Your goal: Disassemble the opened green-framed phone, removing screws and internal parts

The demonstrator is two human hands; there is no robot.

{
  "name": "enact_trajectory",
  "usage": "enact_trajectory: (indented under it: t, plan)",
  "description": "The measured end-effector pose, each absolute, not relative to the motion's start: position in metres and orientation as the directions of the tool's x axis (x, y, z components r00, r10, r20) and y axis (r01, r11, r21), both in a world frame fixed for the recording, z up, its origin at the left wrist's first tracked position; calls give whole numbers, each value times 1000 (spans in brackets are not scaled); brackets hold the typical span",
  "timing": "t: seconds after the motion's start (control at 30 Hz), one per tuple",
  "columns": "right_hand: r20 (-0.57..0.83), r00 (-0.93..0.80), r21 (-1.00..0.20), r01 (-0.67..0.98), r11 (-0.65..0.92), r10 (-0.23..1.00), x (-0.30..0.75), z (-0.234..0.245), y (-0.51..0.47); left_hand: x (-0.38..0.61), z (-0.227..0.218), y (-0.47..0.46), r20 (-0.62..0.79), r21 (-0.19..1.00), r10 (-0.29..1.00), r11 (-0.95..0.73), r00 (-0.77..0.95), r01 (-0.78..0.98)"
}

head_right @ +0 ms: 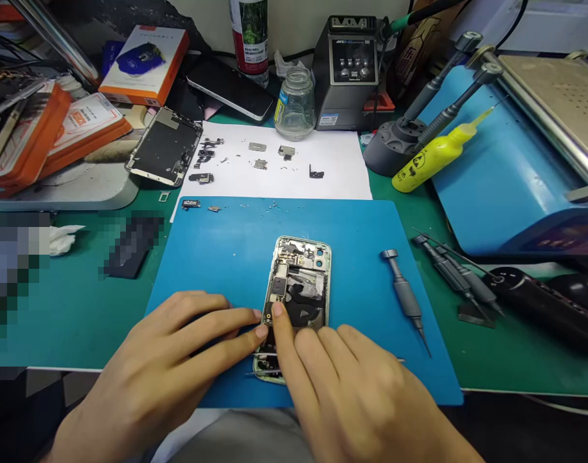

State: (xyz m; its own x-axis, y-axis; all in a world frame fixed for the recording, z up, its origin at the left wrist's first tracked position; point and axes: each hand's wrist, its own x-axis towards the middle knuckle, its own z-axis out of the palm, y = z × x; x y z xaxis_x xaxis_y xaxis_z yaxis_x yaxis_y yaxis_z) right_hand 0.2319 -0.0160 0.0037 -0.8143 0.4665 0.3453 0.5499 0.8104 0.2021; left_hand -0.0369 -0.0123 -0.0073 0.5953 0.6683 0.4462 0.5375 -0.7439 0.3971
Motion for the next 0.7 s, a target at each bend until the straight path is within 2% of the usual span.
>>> enact_trajectory:
  t: [0.43,0.7]
  plan:
    - [320,-828,184,531,827,461,229,14,-12,-35,-8,-13,440,396,681,-732,585,554]
    - [314,-830,219,535,816,460,227,17,-9,-32,-7,-12,433,422,695,-719,574,552]
